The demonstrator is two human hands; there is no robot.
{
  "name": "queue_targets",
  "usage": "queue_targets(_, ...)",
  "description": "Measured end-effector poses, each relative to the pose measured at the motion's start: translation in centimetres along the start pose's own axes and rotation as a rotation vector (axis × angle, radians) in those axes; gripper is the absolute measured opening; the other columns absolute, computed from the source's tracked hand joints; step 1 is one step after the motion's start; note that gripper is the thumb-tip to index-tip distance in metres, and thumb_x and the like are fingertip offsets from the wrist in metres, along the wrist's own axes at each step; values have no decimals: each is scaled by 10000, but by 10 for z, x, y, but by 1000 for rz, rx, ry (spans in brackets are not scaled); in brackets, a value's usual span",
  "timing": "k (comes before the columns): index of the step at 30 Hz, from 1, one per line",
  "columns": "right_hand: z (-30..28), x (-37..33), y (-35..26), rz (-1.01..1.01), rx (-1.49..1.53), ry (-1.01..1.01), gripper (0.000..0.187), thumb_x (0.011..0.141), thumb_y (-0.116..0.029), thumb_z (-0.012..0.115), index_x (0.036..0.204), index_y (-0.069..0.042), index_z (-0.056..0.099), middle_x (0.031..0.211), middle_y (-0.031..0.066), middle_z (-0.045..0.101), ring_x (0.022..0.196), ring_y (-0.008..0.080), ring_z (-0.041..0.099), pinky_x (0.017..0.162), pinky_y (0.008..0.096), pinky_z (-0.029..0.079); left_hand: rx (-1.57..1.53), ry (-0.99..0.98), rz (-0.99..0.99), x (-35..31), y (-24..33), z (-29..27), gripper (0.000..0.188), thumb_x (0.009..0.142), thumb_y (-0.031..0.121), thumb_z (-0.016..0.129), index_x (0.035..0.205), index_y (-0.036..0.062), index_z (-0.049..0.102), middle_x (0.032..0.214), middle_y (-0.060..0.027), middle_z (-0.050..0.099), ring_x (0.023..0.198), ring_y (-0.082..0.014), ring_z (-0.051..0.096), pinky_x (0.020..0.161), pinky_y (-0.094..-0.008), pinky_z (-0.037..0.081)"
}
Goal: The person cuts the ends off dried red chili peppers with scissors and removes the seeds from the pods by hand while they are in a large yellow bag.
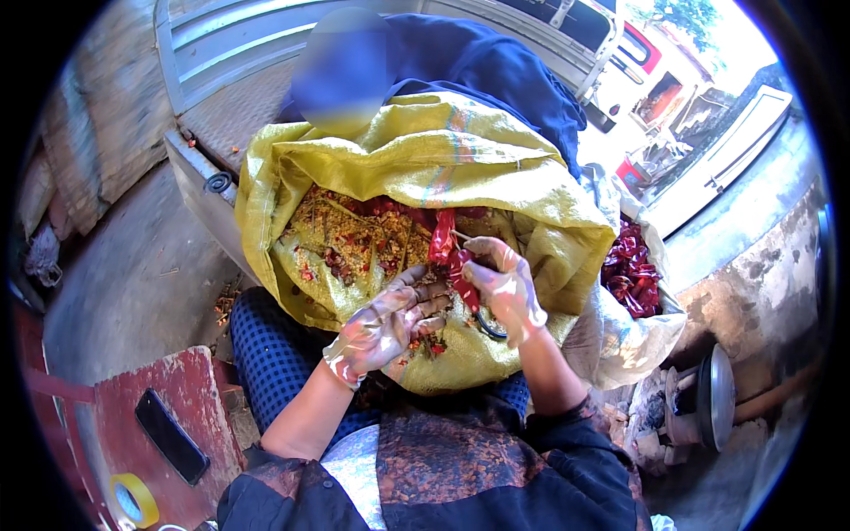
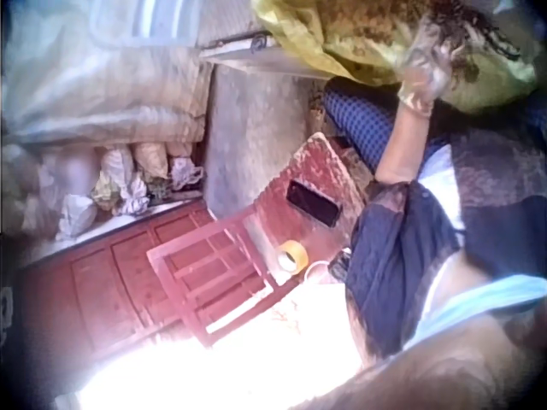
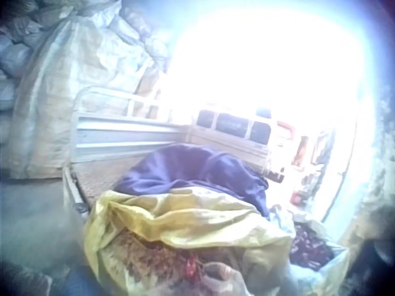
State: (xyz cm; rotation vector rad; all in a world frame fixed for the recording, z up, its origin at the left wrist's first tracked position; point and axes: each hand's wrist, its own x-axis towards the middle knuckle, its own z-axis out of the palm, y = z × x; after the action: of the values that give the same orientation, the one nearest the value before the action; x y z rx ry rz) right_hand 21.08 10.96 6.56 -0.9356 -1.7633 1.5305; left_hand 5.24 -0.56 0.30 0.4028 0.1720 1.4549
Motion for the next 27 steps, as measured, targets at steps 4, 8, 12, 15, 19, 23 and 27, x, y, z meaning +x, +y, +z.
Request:
queue_targets(4, 24, -26, -7, -164, -206, -41, 314, 792, 0, 632, 1095, -11, 552, 920, 20, 576, 840, 81, 522, 767, 222, 431, -41, 36, -15, 0, 2, -5, 405, 896, 223, 533, 1261, 63, 460, 1219, -103, 539, 1122, -275, 513, 957, -459, 412)
queue_targets(8, 28, -29, 3, -432, -551, -110, 293, 758, -13, 592, 1046, -61, 573, 854, 135, 640, 758, 226, 641, 687, 295, 492, 68, 194, 29, 3, -4, -20, 332, 907, 160, 503, 1217, 42, 492, 1152, -105, 581, 1059, -259, 565, 930, -437, 449)
queue_targets(12, 28, -36, -21, -393, -762, -17, 277, 738, -39, 584, 1012, -78, 578, 848, 141, 628, 752, 303, 630, 657, 342, 499, 126, 276, -23, 7, 2, -11, 310, 914, 133, 487, 1201, 20, 509, 1114, -110, 609, 991, -254, 611, 870, -399, 491)
queue_targets(15, 30, -37, -30, -380, -883, 31, 272, 723, -39, 586, 990, -91, 576, 804, 132, 618, 710, 301, 620, 622, 345, 488, 147, 332, -53, 5, 3, -6, 331, 926, 154, 468, 1212, -9, 497, 1099, -130, 614, 960, -256, 624, 815, -379, 508)
queue_targets(19, 15, -16, 1, -502, -694, 167, 268, 734, -55, 589, 998, -95, 572, 785, 132, 619, 715, 301, 620, 634, 346, 486, 100, 188, -82, 4, 5, -3, 347, 919, 134, 453, 1217, -40, 479, 1103, -179, 606, 990, -295, 614, 834, -394, 504)
queue_targets(23, 22, -8, -18, -442, -1065, 184, 358, 761, -114, 656, 1108, -97, 572, 1046, 187, 578, 899, 364, 592, 747, 388, 491, -54, 315, -85, 2, 8, 0, 339, 913, 131, 456, 1201, -44, 486, 1138, -194, 592, 1045, -346, 585, 864, -432, 491)
queue_targets(27, 23, -15, -16, -649, -809, -58, 340, 702, -170, 725, 1016, -104, 615, 942, 140, 589, 835, 322, 596, 710, 377, 493, -192, 248, -51, -2, 8, 2, 282, 925, 142, 446, 1137, -24, 530, 1098, -166, 613, 1003, -309, 605, 876, -420, 487)
